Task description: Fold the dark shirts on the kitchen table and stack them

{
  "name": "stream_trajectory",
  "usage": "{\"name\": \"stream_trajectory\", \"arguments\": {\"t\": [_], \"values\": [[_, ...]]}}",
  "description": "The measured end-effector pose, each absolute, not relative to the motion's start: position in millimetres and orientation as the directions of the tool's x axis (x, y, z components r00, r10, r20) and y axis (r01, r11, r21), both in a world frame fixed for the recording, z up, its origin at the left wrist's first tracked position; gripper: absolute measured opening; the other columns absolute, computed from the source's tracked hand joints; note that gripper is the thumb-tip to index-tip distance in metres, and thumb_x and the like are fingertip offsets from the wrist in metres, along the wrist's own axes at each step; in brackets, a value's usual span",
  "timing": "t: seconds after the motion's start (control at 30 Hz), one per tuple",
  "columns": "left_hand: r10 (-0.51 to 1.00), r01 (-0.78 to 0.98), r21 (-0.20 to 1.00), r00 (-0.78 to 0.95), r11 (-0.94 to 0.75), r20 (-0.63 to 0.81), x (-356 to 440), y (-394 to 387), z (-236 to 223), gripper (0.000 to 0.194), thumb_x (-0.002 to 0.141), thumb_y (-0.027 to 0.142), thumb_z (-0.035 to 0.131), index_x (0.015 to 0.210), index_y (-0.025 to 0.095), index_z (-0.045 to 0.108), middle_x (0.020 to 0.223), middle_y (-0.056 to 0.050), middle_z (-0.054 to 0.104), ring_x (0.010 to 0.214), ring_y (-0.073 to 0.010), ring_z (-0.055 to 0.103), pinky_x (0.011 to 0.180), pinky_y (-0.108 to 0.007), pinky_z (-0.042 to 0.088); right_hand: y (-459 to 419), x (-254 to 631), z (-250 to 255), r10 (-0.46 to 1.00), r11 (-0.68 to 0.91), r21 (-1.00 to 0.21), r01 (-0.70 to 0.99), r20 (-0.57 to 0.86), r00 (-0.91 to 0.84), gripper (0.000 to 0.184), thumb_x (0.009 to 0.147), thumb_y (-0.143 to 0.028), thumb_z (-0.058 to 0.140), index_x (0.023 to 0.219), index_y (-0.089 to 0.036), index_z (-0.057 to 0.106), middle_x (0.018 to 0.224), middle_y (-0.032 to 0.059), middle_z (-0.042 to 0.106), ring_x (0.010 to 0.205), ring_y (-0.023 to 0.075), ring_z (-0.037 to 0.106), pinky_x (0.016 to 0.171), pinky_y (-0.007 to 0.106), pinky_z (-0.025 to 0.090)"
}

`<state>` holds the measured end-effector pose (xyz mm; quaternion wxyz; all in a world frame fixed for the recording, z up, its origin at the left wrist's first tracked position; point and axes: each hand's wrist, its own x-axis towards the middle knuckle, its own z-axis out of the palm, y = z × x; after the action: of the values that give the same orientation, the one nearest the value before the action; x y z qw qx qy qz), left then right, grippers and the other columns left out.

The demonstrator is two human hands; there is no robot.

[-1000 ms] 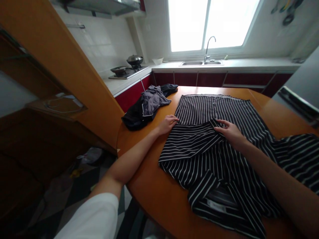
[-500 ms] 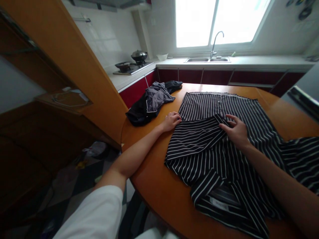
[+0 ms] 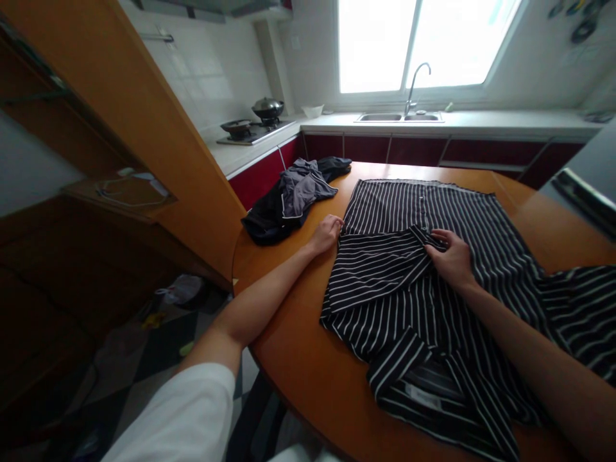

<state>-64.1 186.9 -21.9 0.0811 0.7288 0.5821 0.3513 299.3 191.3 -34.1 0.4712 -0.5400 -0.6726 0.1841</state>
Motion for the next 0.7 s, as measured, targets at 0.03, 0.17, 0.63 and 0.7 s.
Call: {"name": "stream_trajectory", "arguments": {"t": [0.03, 0.17, 0.63, 0.7], "values": [[0.894, 0.775, 0.544, 0.060, -0.322, 0.443, -65, 186, -19, 0.030, 0.097, 0.014, 0.038, 0.101, 0.017, 0.068, 0.107, -0.009, 0.068, 0.108, -0.0207, 0.062, 0.103, -0.036, 0.046, 190, 299, -33, 0.900, 0.347, -0.748, 0.565, 0.435, 0.023, 0.042, 0.075, -0.030, 0.068, 0.116, -0.016, 0.067, 0.114, 0.0126, 0.073, 0.109, 0.0284, 0.068, 0.102, 0.046, 0.051], [0.855, 0.734, 0.529, 0.135, -0.426, 0.502, -64, 177, -7, 0.037, 0.091, 0.005, 0.040, 0.110, 0.018, 0.069, 0.116, -0.008, 0.069, 0.114, -0.0198, 0.063, 0.107, -0.036, 0.046, 186, 296, -28, 0.903, 0.320, -0.706, 0.632, 0.429, 0.023, 0.042, 0.078, -0.030, 0.064, 0.118, -0.017, 0.067, 0.117, 0.0127, 0.071, 0.110, 0.0296, 0.066, 0.103, 0.047, 0.050], [0.747, 0.674, 0.368, 0.659, -0.640, 0.092, -11, 136, -9, 0.045, 0.107, 0.035, 0.040, 0.151, 0.027, 0.044, 0.162, -0.005, 0.037, 0.154, -0.0248, 0.022, 0.125, -0.051, 0.016, 172, 281, -27, 0.803, 0.513, -0.392, 0.764, 0.533, -0.266, 0.046, 0.096, -0.029, 0.040, 0.136, -0.016, 0.060, 0.151, 0.0145, 0.046, 0.145, 0.0300, 0.036, 0.121, 0.051, 0.030], [0.750, 0.679, 0.365, 0.656, -0.637, 0.088, -11, 136, -6, 0.045, 0.107, 0.035, 0.038, 0.152, 0.028, 0.043, 0.162, -0.004, 0.036, 0.154, -0.0241, 0.021, 0.125, -0.051, 0.015, 171, 277, -32, 0.813, 0.537, -0.350, 0.767, 0.456, -0.361, 0.050, 0.098, -0.037, 0.041, 0.142, -0.018, 0.055, 0.155, 0.0124, 0.044, 0.148, 0.0305, 0.031, 0.121, 0.054, 0.028]]}}
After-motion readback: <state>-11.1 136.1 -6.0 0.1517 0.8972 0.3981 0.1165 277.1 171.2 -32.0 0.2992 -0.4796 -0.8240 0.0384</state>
